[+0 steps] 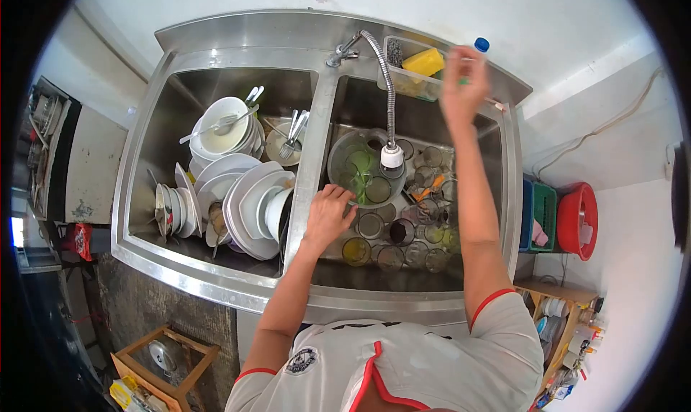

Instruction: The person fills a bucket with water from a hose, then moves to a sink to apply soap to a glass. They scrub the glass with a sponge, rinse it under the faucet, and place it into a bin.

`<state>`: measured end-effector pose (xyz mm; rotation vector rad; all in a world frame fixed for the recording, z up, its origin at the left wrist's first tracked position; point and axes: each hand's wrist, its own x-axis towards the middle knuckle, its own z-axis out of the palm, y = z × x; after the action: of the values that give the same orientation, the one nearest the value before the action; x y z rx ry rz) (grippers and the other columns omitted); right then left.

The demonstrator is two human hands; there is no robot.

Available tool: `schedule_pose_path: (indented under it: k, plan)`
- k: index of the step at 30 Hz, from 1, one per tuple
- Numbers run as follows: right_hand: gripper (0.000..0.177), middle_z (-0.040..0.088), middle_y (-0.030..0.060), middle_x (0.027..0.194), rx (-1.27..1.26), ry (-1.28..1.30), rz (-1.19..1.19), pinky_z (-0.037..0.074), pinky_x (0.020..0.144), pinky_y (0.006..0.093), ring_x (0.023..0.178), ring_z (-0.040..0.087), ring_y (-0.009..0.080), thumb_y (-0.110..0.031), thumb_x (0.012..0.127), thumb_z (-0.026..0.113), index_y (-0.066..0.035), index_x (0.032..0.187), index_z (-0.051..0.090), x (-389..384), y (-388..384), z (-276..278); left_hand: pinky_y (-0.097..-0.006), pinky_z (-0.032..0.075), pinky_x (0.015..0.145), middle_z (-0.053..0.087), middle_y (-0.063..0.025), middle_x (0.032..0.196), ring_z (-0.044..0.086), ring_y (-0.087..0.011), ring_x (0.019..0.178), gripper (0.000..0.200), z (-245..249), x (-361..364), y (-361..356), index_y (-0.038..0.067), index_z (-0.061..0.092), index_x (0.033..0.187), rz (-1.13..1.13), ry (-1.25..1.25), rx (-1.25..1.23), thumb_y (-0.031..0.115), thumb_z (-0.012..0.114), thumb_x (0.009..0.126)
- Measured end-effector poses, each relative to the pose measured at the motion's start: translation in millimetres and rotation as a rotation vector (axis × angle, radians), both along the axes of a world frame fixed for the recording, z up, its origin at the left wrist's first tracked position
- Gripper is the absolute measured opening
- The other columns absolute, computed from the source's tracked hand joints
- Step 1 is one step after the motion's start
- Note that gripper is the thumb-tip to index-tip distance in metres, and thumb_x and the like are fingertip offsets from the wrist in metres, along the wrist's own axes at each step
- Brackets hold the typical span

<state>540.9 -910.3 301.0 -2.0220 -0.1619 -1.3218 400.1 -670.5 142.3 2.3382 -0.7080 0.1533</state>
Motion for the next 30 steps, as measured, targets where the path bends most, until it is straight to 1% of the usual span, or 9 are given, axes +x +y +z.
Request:
schedule_pose_path:
  k: [1,3,5,8,10,13,18,27,30]
  plan:
    - [0.015,0.058,0.0014,0.070,0.059,0.147,0.222,0.042,0.054,0.0257,0.059,0.052,0.0106,-0.021,0.089,0.057,-0.006,0.090,0.061,-6,30,-5,-0.0372,0.045,0.075,0.061,-0.0078,0.083,0.056,-0.0251,0.089,0.018,0,1,0,0.005,0.063,0.085,-0.001,-0.006,-0.003,0.015,0.070,0.070]
    - [0.022,0.061,0.0009,0.077,0.310,0.479,0.627,0.044,0.059,0.0216,0.066,0.053,0.0069,-0.026,0.094,0.053,-0.005,0.090,0.060,-6,83,-47,-0.0375,0.045,0.075,0.061,-0.0076,0.083,0.056,-0.0250,0.089,0.019,-1,0,1,0.005,0.063,0.085,0.003,-0.014,-0.007,0.014,0.070,0.070]
    - [0.025,0.061,0.0048,0.079,0.563,0.709,0.772,0.043,0.052,0.0209,0.060,0.053,0.0077,-0.026,0.095,0.050,-0.003,0.096,0.058,1,124,-85,-0.0381,0.045,0.074,0.061,-0.0072,0.083,0.056,-0.0250,0.089,0.020,-3,0,1,0.006,0.064,0.086,0.009,-0.014,-0.003,0.014,0.071,0.069]
    - [0.027,0.060,0.0068,0.078,1.056,0.550,0.404,0.042,0.046,0.0227,0.056,0.053,0.0107,-0.025,0.096,0.047,-0.002,0.109,0.051,67,142,-149,-0.0382,0.045,0.075,0.062,-0.0070,0.083,0.056,-0.0245,0.089,0.020,-9,-1,0,0.007,0.064,0.086,0.021,-0.030,0.007,0.014,0.071,0.069]
    - [0.030,0.060,0.0071,0.077,1.064,0.464,0.252,0.043,0.044,0.0243,0.054,0.052,0.0116,-0.029,0.096,0.046,-0.005,0.113,0.048,104,139,-158,-0.0377,0.045,0.076,0.062,-0.0070,0.084,0.057,-0.0242,0.089,0.021,-8,-2,0,0.007,0.064,0.086,0.019,-0.030,0.030,0.015,0.071,0.068]
    - [0.030,0.060,0.0067,0.075,1.350,0.548,0.340,0.041,0.043,0.0243,0.052,0.050,0.0112,-0.036,0.096,0.046,-0.010,0.110,0.050,144,127,-174,-0.0372,0.045,0.075,0.061,-0.0072,0.085,0.056,-0.0243,0.090,0.021,-10,0,1,0.007,0.064,0.087,0.009,0.007,0.044,0.016,0.071,0.069]
    - [0.029,0.058,0.0047,0.068,1.476,0.643,0.699,0.030,0.039,0.0225,0.047,0.041,0.0094,-0.043,0.094,0.049,-0.015,0.101,0.052,161,104,-195,-0.0373,0.045,0.076,0.060,-0.0070,0.086,0.054,-0.0243,0.093,0.024,-10,-2,-1,0.007,0.063,0.090,0.031,0.061,0.060,0.018,0.071,0.070]
    - [0.028,0.047,0.0000,0.063,1.477,0.681,0.813,0.025,0.038,0.0223,0.045,0.035,0.0069,-0.038,0.097,0.046,-0.010,0.092,0.049,166,92,-186,-0.0402,0.047,0.078,0.057,-0.0120,0.095,0.053,-0.0284,0.097,0.035,-12,-20,-10,0.003,0.060,0.097,-0.019,0.235,0.061,0.018,0.072,0.068]
    - [0.030,0.043,-0.0034,0.059,1.449,0.734,0.614,0.023,0.037,0.0217,0.044,0.033,0.0058,-0.039,0.096,0.046,-0.013,0.081,0.049,164,98,-175,-0.0411,0.048,0.079,0.057,-0.0132,0.097,0.052,-0.0293,0.100,0.037,-12,-33,-16,0.001,0.059,0.098,-0.073,0.256,0.044,0.018,0.072,0.067]
